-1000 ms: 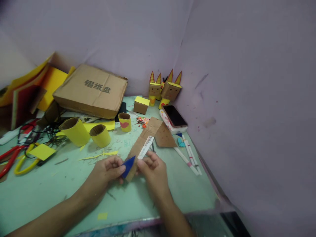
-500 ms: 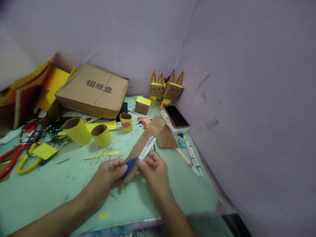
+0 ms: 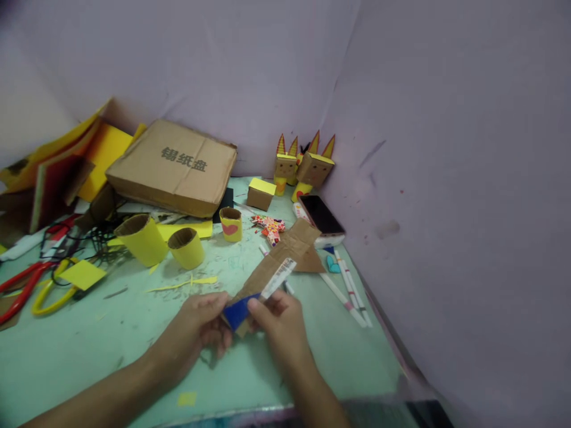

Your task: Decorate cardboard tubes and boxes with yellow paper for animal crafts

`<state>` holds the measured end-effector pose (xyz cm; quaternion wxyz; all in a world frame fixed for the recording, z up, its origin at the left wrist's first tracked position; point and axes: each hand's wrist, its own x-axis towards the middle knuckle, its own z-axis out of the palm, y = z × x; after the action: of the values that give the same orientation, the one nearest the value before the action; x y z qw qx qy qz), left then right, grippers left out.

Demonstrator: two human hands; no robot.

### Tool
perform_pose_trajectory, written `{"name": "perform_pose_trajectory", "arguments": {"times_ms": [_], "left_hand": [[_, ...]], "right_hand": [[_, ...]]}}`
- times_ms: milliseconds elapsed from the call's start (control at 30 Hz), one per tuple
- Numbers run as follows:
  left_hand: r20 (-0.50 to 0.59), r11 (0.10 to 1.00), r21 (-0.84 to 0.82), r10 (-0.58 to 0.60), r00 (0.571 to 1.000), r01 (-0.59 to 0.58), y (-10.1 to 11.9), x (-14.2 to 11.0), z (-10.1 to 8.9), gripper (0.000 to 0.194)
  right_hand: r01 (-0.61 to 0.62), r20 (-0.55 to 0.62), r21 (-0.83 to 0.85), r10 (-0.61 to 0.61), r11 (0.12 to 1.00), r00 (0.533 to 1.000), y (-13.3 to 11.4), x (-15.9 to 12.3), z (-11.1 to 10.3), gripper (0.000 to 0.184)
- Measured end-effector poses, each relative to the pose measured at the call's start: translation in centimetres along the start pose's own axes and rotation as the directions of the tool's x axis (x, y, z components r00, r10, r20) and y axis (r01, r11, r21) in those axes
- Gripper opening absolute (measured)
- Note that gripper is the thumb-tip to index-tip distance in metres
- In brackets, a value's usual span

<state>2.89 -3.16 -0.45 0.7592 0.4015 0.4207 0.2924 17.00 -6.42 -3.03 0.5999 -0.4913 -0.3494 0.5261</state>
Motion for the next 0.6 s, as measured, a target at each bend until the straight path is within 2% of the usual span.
{"name": "perform_pose_trajectory", "arguments": {"times_ms": [200,467,600], "left_hand": [[0.010,1.000,0.006,-0.019,1.000,0.019,-0.02,0.04,-0.09,0.036],[-0.028,0.963,0.260,0.077,0.997,-0.067,0.48,-0.32,0.37,0.032],[-0.030,0.954,0.289,0.096,0.995,-0.084,0.68,-0.52,0.55,0.025]], "right_hand": [[-0.026,0.022,0.011,0.026,1.000,0.999,-0.06,-0.07,-0.04,0.024],[-0.007,0.011,0.026,0.007,1.000,1.000,0.00,-0.15,0.06,0.023],[0.004,0.015,0.039,-0.004,0.999,1.000,-0.06,-0.19,0.08,0.021]]}}
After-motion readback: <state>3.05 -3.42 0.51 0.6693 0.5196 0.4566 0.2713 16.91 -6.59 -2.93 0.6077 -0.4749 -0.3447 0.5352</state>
